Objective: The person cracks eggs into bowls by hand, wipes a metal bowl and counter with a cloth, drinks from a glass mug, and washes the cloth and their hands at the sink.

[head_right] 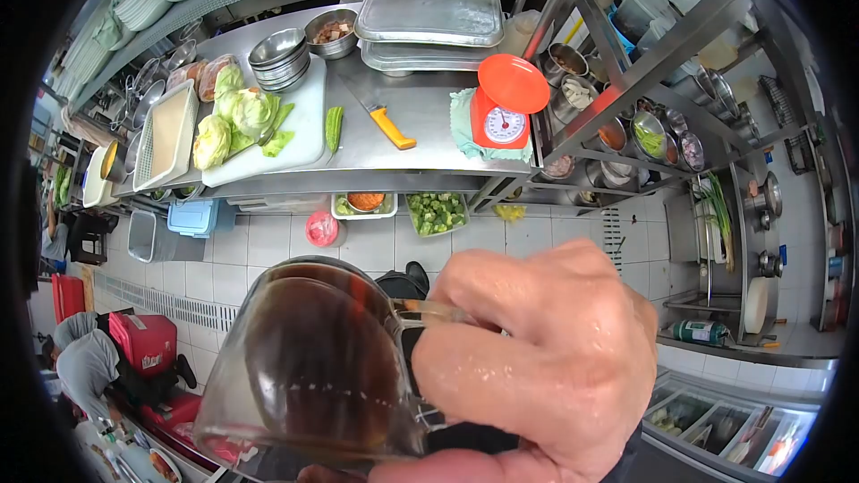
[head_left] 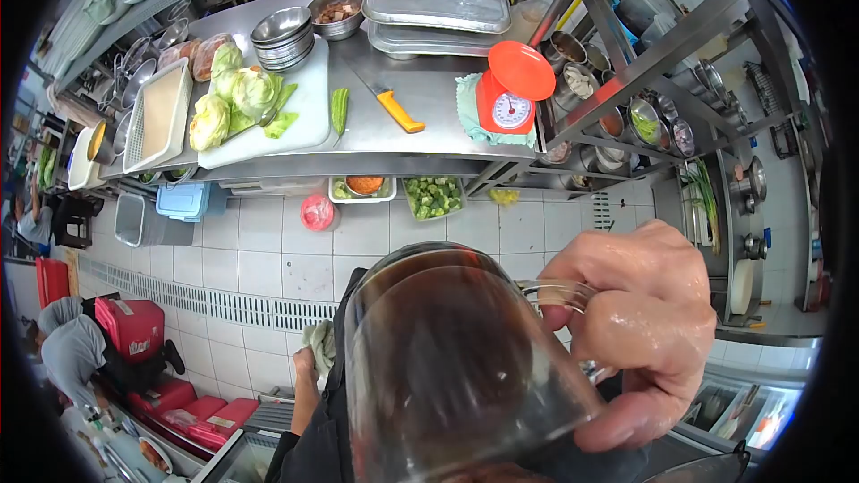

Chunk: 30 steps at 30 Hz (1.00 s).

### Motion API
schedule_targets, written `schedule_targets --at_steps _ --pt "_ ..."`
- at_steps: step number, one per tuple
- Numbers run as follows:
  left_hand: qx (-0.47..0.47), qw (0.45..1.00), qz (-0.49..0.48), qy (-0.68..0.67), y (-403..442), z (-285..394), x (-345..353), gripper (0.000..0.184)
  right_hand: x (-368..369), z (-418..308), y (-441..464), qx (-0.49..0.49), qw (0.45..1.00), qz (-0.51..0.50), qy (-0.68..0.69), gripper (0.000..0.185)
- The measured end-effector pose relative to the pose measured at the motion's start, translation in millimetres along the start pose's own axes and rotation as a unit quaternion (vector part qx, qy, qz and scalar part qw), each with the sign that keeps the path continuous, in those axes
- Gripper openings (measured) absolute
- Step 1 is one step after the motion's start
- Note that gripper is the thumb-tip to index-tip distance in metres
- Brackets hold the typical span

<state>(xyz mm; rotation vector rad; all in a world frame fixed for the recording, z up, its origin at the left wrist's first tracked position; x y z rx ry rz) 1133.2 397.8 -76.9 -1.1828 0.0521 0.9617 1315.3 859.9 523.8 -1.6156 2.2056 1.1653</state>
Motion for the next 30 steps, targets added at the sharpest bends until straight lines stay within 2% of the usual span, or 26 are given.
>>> schedule_targets --at_steps 2,4,5,8,18,22,26,29,30 --pt "0.005 1.0 -0.003 0.002 1 0 0 0.043 -1 -8 3 0.0 1.0 -0.001 -0.019 0.06" --pt "0.012 1.0 -0.004 0.001 0 1 1 0.043 -4 -21 15 -0.082 0.995 -0.028 -0.039 0.06" --pt "0.014 1.0 -0.006 0.002 0 1 1 0.043 -10 -24 25 -0.166 0.983 -0.054 -0.049 0.061" --pt "0.022 1.0 -0.009 0.002 -4 3 1 0.043 -12 -33 31 -0.28 0.956 -0.066 -0.061 0.061" --pt "0.047 0.999 -0.018 0.002 2 -15 7 0.042 -13 -52 26 -0.13 0.981 -0.02 -0.14 0.057" --pt "0.057 0.998 -0.022 0.002 4 -14 11 0.042 -11 -57 20 -0.061 0.978 0.038 -0.196 0.056" --pt "0.065 0.998 -0.022 0.003 4 -17 15 0.041 -11 -61 18 -0.058 0.977 0.05 -0.197 0.059" --pt "0.069 0.997 -0.025 0.001 3 -19 17 0.041 -15 -65 24 -0.169 0.978 0.002 -0.12 0.059" --pt "0.071 0.997 -0.027 0.002 3 -20 19 0.041 -14 -65 24 -0.174 0.977 0.006 -0.125 0.059"
Point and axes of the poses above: each hand's wrist, its own y-axis towards the middle knuckle, its own x-axis out of the palm, z = x × y, the point moved 4 cm from there along y, towards the middle knuckle, and after that the axes turned 3 degrees about y, right-handed, at the moved point
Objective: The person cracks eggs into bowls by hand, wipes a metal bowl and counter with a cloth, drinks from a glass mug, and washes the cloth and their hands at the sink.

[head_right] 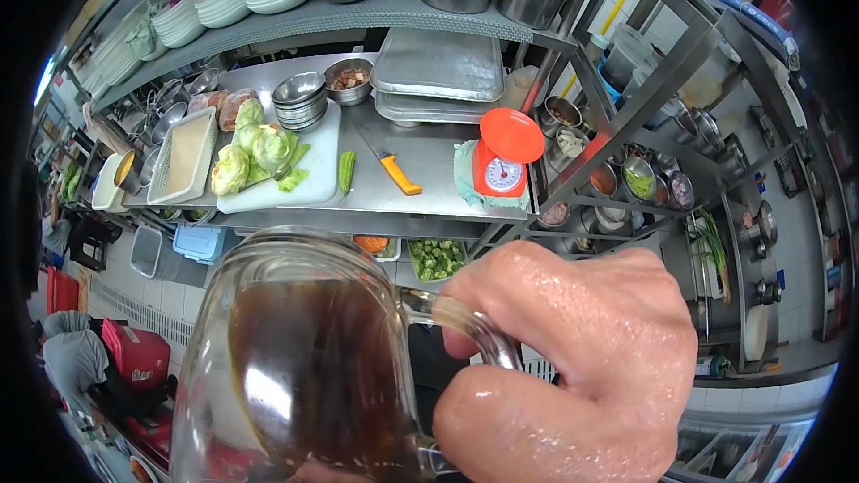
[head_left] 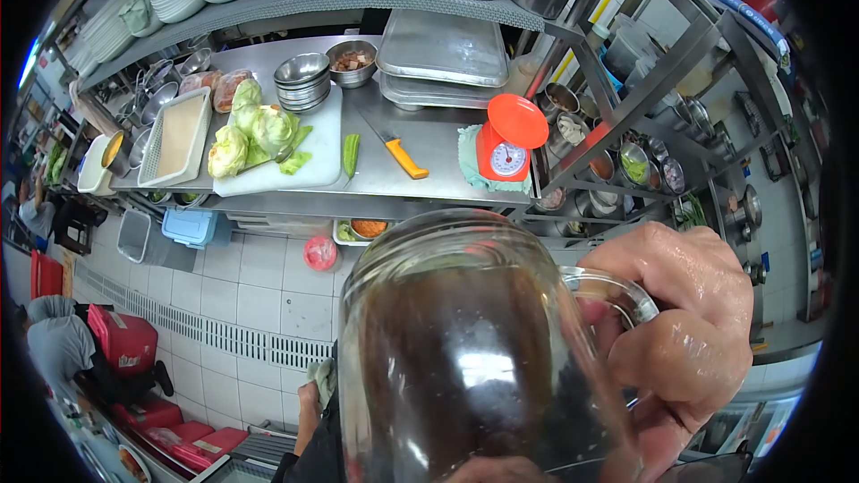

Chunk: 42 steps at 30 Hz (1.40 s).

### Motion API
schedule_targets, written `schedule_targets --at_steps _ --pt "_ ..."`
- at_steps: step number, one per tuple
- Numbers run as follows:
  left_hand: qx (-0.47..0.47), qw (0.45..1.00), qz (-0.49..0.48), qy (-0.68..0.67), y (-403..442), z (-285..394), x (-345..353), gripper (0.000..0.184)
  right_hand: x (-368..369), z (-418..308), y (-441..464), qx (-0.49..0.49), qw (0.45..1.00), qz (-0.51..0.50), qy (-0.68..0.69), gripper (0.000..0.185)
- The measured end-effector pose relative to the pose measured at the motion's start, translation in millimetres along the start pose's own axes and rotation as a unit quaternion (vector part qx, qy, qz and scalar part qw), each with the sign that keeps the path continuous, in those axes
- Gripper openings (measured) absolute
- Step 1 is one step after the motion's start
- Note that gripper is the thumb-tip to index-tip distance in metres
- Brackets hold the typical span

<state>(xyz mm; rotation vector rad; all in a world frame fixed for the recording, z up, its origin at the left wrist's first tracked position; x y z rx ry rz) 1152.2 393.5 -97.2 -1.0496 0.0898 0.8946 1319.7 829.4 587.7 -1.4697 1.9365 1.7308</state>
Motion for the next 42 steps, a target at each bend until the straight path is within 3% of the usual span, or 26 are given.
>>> schedule_targets --at_steps 4,14,21,30,36,42 --pt "0.002 1.0 0.001 -0.001 0 -3 2 0.041 7 -5 -5 0.091 0.99 0.031 -0.106 0.063" --pt "0.002 1.0 0.006 -0.009 -15 -6 1 0.04 13 16 -8 0.021 0.999 0.043 -0.01 0.069" --pt "0.004 1.0 0.008 -0.011 -19 -18 3 0.04 27 26 -2 0.099 0.984 0.107 0.104 0.065" --pt "0.009 1.0 0.012 -0.014 -25 -19 6 0.039 30 26 -2 0.055 0.988 0.109 0.091 0.069" --pt "0.011 1.0 0.013 -0.017 -26 -22 9 0.039 22 19 2 0.034 0.997 0.056 0.032 0.071" --pt "0.015 1.0 0.017 -0.02 -28 -18 10 0.038 22 19 3 -0.009 0.996 0.084 0.025 0.067"
Point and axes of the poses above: each hand's wrist, its own y-axis towards the middle knuckle, its own x-axis out of the palm, z = x × y, the point moved 4 cm from there along y, towards the middle knuckle, and after that the axes turned 3 degrees about y, right-handed, at the moved point
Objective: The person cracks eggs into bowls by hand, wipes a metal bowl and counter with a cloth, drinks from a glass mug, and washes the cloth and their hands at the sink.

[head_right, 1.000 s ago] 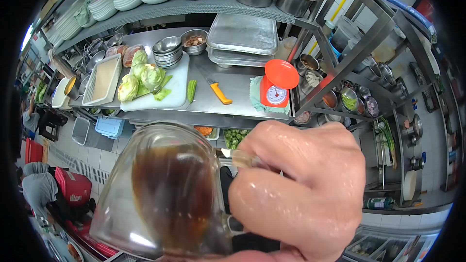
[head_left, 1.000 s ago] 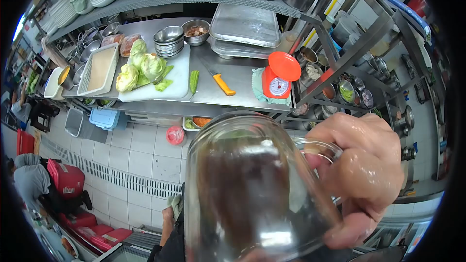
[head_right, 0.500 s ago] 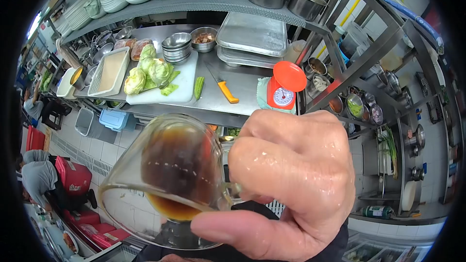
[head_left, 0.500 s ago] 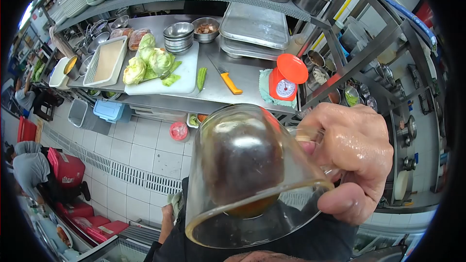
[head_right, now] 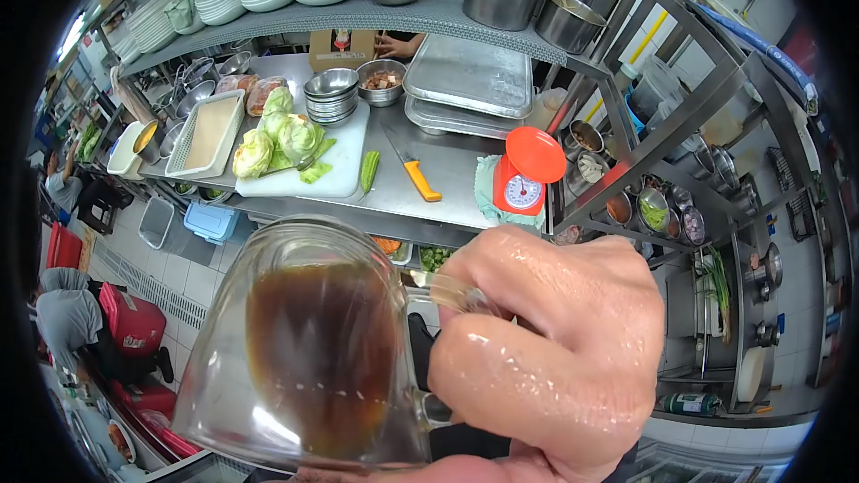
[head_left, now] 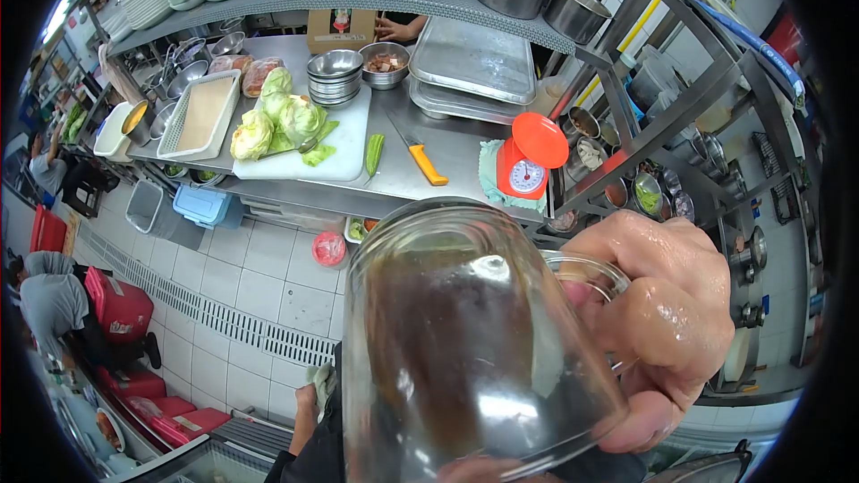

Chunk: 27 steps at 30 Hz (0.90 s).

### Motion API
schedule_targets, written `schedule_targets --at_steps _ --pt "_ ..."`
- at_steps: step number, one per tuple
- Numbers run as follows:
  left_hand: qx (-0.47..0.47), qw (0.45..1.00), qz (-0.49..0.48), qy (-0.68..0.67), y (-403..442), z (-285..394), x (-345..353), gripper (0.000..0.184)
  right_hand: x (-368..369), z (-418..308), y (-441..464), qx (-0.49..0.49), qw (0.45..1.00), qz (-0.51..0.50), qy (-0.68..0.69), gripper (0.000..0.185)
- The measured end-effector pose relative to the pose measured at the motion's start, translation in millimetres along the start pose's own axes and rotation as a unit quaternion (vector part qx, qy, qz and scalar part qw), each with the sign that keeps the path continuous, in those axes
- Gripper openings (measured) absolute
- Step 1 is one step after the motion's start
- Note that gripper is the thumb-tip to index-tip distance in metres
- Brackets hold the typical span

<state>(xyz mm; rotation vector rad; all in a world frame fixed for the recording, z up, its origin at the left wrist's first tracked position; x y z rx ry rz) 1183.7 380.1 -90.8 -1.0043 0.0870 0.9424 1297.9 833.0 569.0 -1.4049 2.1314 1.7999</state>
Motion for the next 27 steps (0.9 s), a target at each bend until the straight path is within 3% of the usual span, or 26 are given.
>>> schedule_targets --at_steps 4,7,12,15,19,24,27 --pt "0.004 1.0 0.001 0.001 2 -2 0 0.038 2 -17 1 0.028 0.992 0.034 -0.119 0.056" --pt "0.008 1.0 0.0 0.002 4 -3 2 0.038 -3 -22 4 0.04 0.992 0.023 -0.118 0.052" --pt "0.018 1.0 -0.001 0.001 9 1 3 0.037 -16 -19 27 -0.214 0.972 -0.078 0.052 0.061" --pt "0.023 1.0 -0.001 0.002 13 4 3 0.037 -17 -21 26 -0.242 0.968 -0.056 0.038 0.061" --pt "0.03 1.0 -0.003 0.005 17 8 5 0.037 -18 -26 26 -0.233 0.972 -0.035 0.016 0.062" --pt "0.033 0.999 -0.006 0.009 19 11 4 0.037 -30 -28 26 -0.063 0.986 -0.151 -0.032 0.062" --pt "0.034 0.999 -0.008 0.011 21 11 4 0.037 -18 -18 15 -0.005 0.998 -0.049 -0.033 0.059"
Point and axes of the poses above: each hand's wrist, its own y-axis towards the middle knuckle, its own x-axis out of the palm, z = x × y, the point moved 4 cm from there along y, towards the middle knuckle, and after that the axes turned 3 degrees about y, right-handed, at the moved point
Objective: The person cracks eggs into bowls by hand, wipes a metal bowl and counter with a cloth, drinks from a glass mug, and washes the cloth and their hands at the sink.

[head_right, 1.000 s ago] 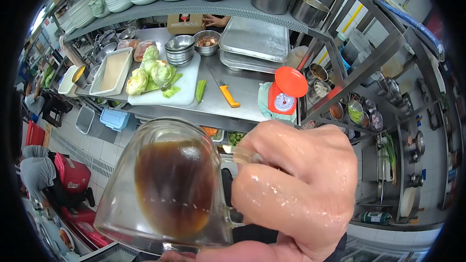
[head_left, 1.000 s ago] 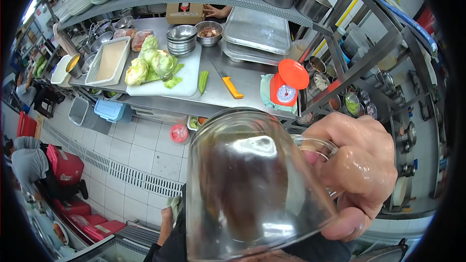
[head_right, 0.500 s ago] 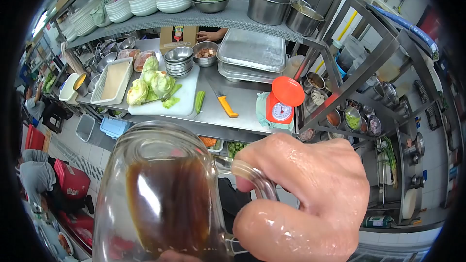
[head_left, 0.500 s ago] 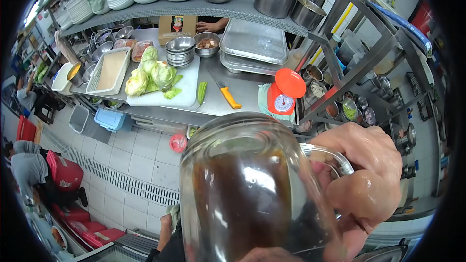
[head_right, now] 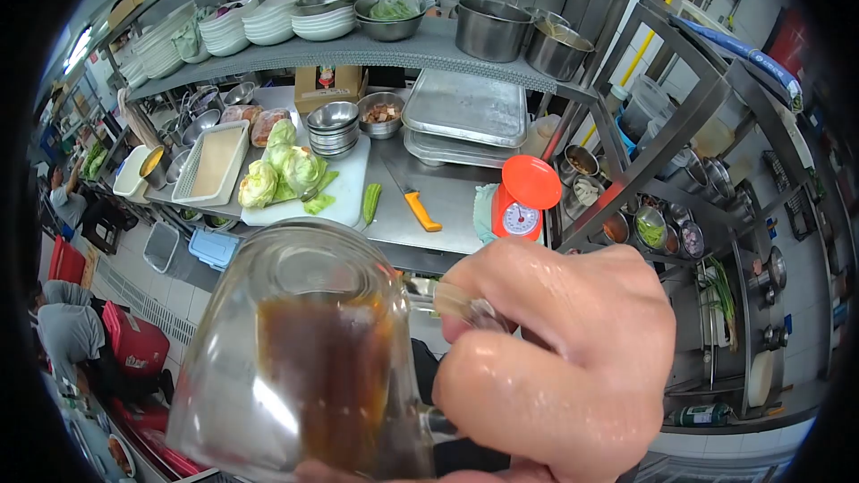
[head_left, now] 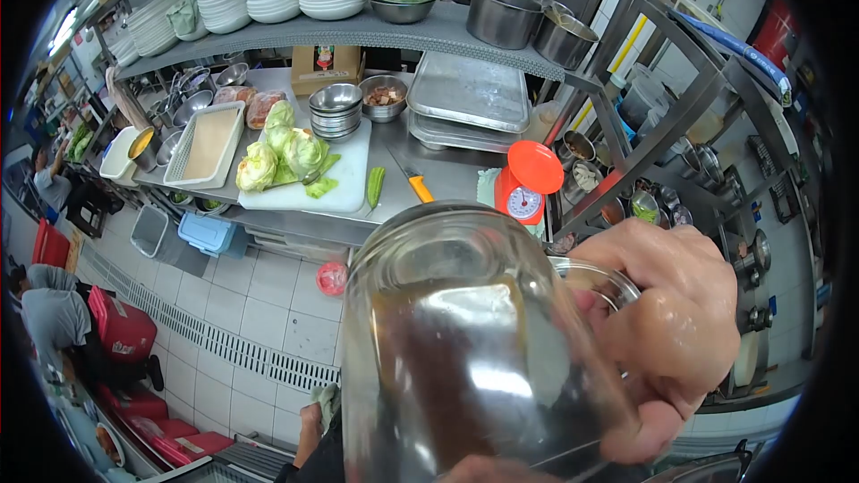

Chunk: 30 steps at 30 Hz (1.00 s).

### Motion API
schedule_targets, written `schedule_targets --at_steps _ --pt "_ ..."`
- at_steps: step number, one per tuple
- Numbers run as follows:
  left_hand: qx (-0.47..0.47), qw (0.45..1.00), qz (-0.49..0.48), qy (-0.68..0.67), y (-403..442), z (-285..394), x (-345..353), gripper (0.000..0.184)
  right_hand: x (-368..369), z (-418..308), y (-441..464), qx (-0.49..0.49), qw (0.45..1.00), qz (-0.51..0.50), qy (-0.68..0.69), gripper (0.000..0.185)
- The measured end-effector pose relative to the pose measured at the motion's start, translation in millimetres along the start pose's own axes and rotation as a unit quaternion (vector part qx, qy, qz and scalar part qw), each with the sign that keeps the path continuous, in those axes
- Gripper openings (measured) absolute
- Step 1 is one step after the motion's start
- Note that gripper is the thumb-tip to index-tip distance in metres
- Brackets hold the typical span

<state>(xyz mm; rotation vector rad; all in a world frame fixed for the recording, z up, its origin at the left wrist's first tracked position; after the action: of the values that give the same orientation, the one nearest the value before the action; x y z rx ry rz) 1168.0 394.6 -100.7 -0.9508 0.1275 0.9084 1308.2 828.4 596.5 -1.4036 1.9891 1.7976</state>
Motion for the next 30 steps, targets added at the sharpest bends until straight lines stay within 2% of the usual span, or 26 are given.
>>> schedule_targets --at_steps 4,9,13,17,20,24,30 --pt "0.003 1.0 -0.004 0.005 -3 -3 1 0.036 10 10 -3 0.075 0.993 0.079 0.042 0.058" --pt "0.005 1.0 -0.007 0.008 -7 -6 1 0.036 14 31 -4 0.127 0.986 0.002 0.11 0.055" --pt "0.007 1.0 -0.008 0.008 -12 -7 1 0.036 20 48 -10 0.15 0.981 0.006 0.119 0.043" --pt "0.009 1.0 -0.01 0.008 -18 -6 0 0.036 25 58 -15 0.235 0.964 0.038 0.119 0.038" --pt "0.011 1.0 -0.012 0.01 -18 -6 0 0.035 26 73 -26 0.2 0.961 0.045 0.186 0.037" --pt "0.017 1.0 -0.012 0.012 -19 -5 0 0.035 27 78 -31 0.233 0.955 0.046 0.178 0.038" --pt "0.033 0.999 -0.017 0.023 -22 -8 4 0.035 25 73 -30 0.203 0.966 0.059 0.15 0.036"
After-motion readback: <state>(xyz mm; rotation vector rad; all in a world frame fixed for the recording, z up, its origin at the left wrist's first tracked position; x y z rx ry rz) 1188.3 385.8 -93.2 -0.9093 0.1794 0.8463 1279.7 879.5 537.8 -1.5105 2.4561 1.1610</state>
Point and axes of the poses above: each hand's wrist, its own y-axis towards the middle knuckle, its own x-axis out of the palm, z = x × y, the point moved 4 cm from there along y, towards the middle knuckle, and after that the axes turned 3 degrees about y, right-handed, at the moved point
